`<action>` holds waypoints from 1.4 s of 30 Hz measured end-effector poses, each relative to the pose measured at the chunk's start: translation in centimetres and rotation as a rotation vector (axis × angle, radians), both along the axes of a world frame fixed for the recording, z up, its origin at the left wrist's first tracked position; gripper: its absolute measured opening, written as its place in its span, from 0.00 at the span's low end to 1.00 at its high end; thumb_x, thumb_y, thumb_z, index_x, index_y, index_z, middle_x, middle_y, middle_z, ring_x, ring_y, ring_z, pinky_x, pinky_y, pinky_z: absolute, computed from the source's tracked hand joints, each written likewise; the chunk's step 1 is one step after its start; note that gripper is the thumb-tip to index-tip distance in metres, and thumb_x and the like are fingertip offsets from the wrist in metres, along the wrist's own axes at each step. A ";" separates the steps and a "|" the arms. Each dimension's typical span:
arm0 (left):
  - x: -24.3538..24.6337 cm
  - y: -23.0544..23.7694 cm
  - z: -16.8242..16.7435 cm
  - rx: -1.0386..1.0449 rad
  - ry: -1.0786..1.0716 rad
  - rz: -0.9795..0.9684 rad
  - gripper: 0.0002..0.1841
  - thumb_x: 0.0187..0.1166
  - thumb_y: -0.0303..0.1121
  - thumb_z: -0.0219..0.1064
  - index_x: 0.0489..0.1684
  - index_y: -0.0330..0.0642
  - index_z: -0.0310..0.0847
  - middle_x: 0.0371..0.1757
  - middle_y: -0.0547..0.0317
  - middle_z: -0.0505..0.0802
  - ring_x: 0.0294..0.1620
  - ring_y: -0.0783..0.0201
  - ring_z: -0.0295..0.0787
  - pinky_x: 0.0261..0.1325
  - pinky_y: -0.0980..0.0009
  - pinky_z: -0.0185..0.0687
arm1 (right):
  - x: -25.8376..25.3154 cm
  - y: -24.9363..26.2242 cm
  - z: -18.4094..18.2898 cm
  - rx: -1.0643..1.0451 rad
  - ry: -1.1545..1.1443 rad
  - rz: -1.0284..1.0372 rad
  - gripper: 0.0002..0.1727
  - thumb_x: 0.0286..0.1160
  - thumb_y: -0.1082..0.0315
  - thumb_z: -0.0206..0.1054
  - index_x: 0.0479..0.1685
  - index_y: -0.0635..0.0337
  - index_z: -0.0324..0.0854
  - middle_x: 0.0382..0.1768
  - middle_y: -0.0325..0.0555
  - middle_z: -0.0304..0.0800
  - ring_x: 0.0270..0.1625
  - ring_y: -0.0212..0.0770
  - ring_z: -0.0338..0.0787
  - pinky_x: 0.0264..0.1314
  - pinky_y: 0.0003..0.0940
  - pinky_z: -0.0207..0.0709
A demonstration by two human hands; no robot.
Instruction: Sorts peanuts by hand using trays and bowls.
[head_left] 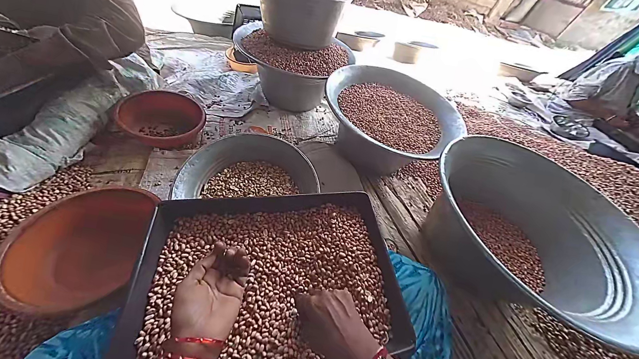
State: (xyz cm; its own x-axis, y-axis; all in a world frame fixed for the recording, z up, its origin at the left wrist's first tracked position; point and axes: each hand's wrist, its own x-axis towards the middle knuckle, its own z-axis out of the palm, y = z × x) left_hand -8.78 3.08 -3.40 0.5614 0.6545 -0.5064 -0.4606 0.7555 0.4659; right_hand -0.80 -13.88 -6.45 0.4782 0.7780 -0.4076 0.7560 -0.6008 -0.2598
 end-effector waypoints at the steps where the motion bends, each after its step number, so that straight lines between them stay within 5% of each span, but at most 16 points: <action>1: 0.0 -0.1 -0.1 0.012 0.022 0.003 0.20 0.95 0.37 0.37 0.37 0.46 0.75 0.24 0.62 0.90 0.26 0.65 0.93 0.34 0.71 0.91 | 0.2 0.1 0.5 0.049 0.023 -0.011 0.14 0.84 0.64 0.58 0.49 0.63 0.86 0.42 0.60 0.92 0.49 0.62 0.93 0.48 0.63 0.79; 3: 0.1 -0.4 -0.4 0.032 0.082 -0.012 0.19 0.96 0.40 0.35 0.44 0.46 0.73 0.27 0.62 0.88 0.29 0.65 0.91 0.37 0.69 0.89 | 0.4 0.2 1.7 0.334 0.089 -0.075 0.13 0.80 0.62 0.63 0.49 0.60 0.88 0.38 0.54 0.94 0.42 0.55 0.94 0.44 0.58 0.80; 5: 0.3 -0.9 -0.6 0.014 0.109 -0.054 0.20 0.96 0.42 0.34 0.52 0.44 0.72 0.33 0.59 0.87 0.34 0.63 0.90 0.40 0.67 0.86 | 0.6 0.2 3.2 0.574 0.197 -0.149 0.16 0.82 0.62 0.63 0.62 0.56 0.88 0.41 0.48 0.96 0.39 0.47 0.94 0.44 0.50 0.84; 7: 0.3 -1.1 -0.4 -0.026 0.078 -0.068 0.20 0.96 0.42 0.35 0.54 0.43 0.73 0.34 0.58 0.89 0.36 0.62 0.92 0.41 0.67 0.88 | 1.2 -0.4 4.9 0.515 0.216 -0.107 0.17 0.86 0.66 0.57 0.66 0.55 0.86 0.45 0.50 0.96 0.45 0.49 0.95 0.51 0.52 0.85; 10: 0.1 0.1 0.1 -0.015 -0.001 0.002 0.22 0.96 0.41 0.36 0.46 0.43 0.78 0.30 0.59 0.92 0.32 0.63 0.94 0.38 0.70 0.91 | 1.5 -1.7 6.1 0.138 0.280 0.206 0.17 0.81 0.78 0.58 0.58 0.59 0.91 0.45 0.61 0.94 0.51 0.64 0.92 0.54 0.67 0.80; 13: -0.2 1.3 0.3 0.028 -0.008 0.057 0.23 0.96 0.40 0.36 0.43 0.43 0.78 0.27 0.61 0.92 0.29 0.65 0.94 0.36 0.72 0.90 | 0.0 -1.4 3.7 -0.056 0.410 0.452 0.14 0.84 0.74 0.60 0.59 0.61 0.90 0.51 0.63 0.92 0.58 0.65 0.90 0.61 0.65 0.77; 15: -0.2 1.5 0.4 0.029 -0.004 0.057 0.22 0.96 0.40 0.36 0.42 0.43 0.78 0.27 0.61 0.92 0.29 0.66 0.93 0.35 0.73 0.90 | -1.3 -0.5 1.2 0.028 0.415 0.488 0.13 0.81 0.76 0.63 0.59 0.62 0.89 0.56 0.64 0.90 0.65 0.65 0.86 0.67 0.63 0.75; 18: -0.1 1.4 0.3 0.037 0.016 0.050 0.21 0.96 0.38 0.38 0.42 0.42 0.78 0.26 0.60 0.91 0.27 0.66 0.93 0.34 0.73 0.90 | -1.7 2.0 0.0 0.134 0.348 0.396 0.19 0.78 0.73 0.68 0.67 0.55 0.86 0.65 0.64 0.82 0.71 0.69 0.79 0.64 0.70 0.73; 22: -0.2 1.2 0.1 0.044 0.035 0.031 0.20 0.96 0.38 0.37 0.45 0.42 0.77 0.27 0.60 0.91 0.28 0.66 0.93 0.35 0.72 0.90 | 1.8 4.3 0.3 0.369 0.141 0.163 0.32 0.78 0.79 0.60 0.82 0.45 0.77 0.77 0.61 0.77 0.76 0.65 0.80 0.68 0.64 0.78; 25: -0.4 1.5 0.1 0.050 0.036 0.036 0.21 0.96 0.39 0.37 0.43 0.43 0.77 0.25 0.61 0.91 0.26 0.67 0.92 0.32 0.73 0.89 | 3.6 3.7 2.2 0.490 0.075 0.003 0.20 0.84 0.75 0.56 0.68 0.56 0.87 0.68 0.58 0.87 0.68 0.57 0.89 0.68 0.53 0.82; 30: -0.2 1.2 0.1 0.037 0.015 0.013 0.22 0.96 0.39 0.36 0.42 0.43 0.78 0.25 0.61 0.90 0.26 0.66 0.92 0.33 0.73 0.89 | 3.1 0.0 3.8 0.297 0.073 -0.119 0.15 0.87 0.66 0.58 0.51 0.63 0.90 0.45 0.58 0.95 0.52 0.59 0.94 0.56 0.60 0.81; 34: -0.1 0.6 0.1 0.015 0.012 -0.022 0.20 0.95 0.38 0.37 0.43 0.44 0.77 0.25 0.61 0.90 0.26 0.67 0.91 0.32 0.74 0.89 | 2.2 -2.1 4.1 0.060 0.096 -0.186 0.14 0.86 0.64 0.61 0.51 0.64 0.90 0.43 0.61 0.94 0.52 0.63 0.92 0.56 0.63 0.79; 42: -0.1 0.0 0.1 0.006 -0.008 -0.033 0.21 0.95 0.37 0.39 0.39 0.43 0.79 0.24 0.61 0.90 0.27 0.66 0.93 0.35 0.72 0.91 | 0.8 -2.0 0.3 0.203 -0.046 -0.032 0.13 0.85 0.67 0.61 0.48 0.61 0.91 0.43 0.58 0.94 0.46 0.61 0.94 0.45 0.60 0.82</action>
State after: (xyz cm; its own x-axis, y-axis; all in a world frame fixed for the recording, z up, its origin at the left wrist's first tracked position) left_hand -8.90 3.05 -3.32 0.5871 0.6385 -0.4976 -0.4393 0.7676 0.4667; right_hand -0.03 -15.92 -6.13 0.5182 0.8261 -0.2215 0.7514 -0.5634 -0.3434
